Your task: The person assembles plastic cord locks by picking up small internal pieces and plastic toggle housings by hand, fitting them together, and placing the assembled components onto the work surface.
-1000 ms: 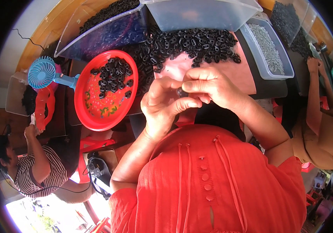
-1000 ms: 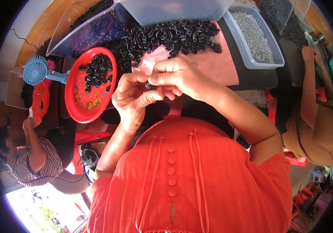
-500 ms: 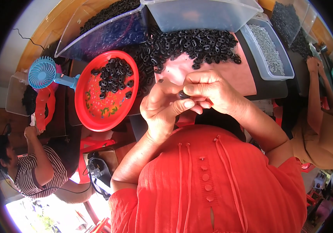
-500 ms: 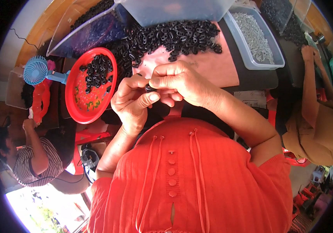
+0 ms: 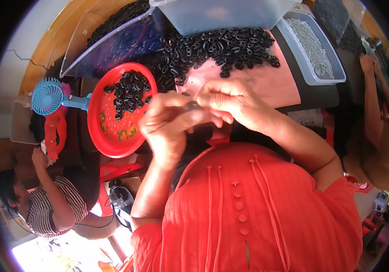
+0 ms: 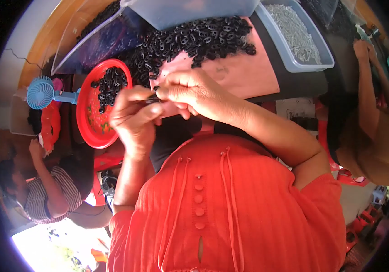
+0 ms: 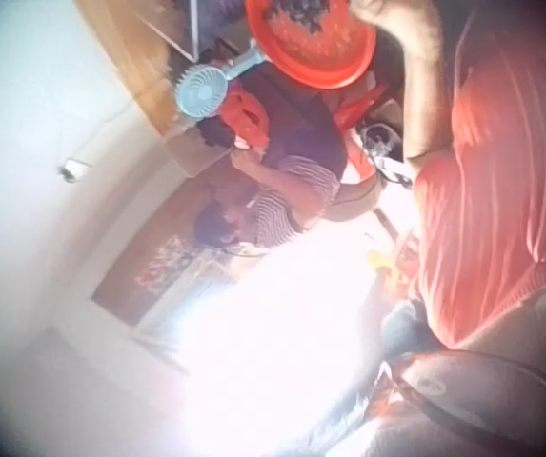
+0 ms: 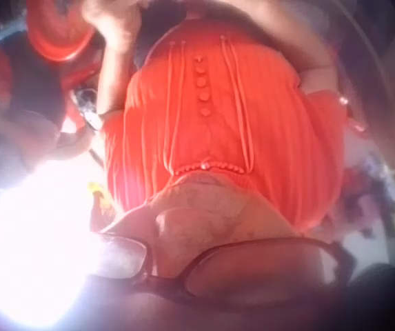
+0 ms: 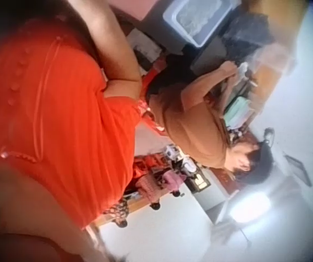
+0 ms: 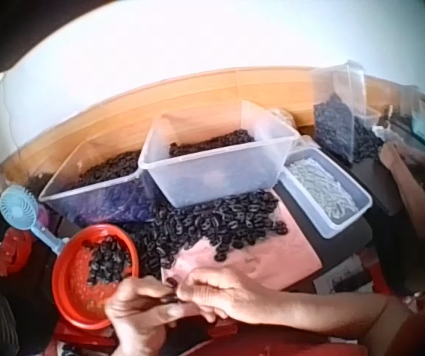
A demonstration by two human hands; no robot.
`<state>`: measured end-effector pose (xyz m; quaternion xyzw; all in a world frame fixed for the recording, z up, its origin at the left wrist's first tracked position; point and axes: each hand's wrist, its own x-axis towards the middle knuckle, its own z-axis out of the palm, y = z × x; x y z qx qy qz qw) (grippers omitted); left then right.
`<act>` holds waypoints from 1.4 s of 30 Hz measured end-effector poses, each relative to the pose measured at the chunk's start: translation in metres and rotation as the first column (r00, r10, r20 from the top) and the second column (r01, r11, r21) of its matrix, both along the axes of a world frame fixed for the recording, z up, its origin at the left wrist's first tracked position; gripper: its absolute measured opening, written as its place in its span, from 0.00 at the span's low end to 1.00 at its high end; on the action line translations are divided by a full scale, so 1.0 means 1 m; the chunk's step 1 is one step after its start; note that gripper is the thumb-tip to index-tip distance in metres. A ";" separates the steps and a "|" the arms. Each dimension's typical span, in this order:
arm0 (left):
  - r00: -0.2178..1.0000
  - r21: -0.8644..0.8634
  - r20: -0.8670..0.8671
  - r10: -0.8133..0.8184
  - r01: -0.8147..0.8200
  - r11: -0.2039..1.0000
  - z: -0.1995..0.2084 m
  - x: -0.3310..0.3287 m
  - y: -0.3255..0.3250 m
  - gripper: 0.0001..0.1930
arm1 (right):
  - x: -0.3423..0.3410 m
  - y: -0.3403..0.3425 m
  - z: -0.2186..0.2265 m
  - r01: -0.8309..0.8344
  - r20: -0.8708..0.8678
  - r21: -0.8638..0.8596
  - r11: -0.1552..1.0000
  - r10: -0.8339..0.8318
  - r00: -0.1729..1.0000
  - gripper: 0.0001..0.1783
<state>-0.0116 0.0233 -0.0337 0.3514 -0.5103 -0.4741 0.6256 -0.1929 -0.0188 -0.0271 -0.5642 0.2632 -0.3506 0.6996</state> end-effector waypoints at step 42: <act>0.241 -0.474 0.878 0.415 0.565 0.675 -0.009 -0.090 -0.068 0.07 | -0.086 -0.014 -0.028 0.607 0.027 -0.387 0.694 -0.650 0.759 0.07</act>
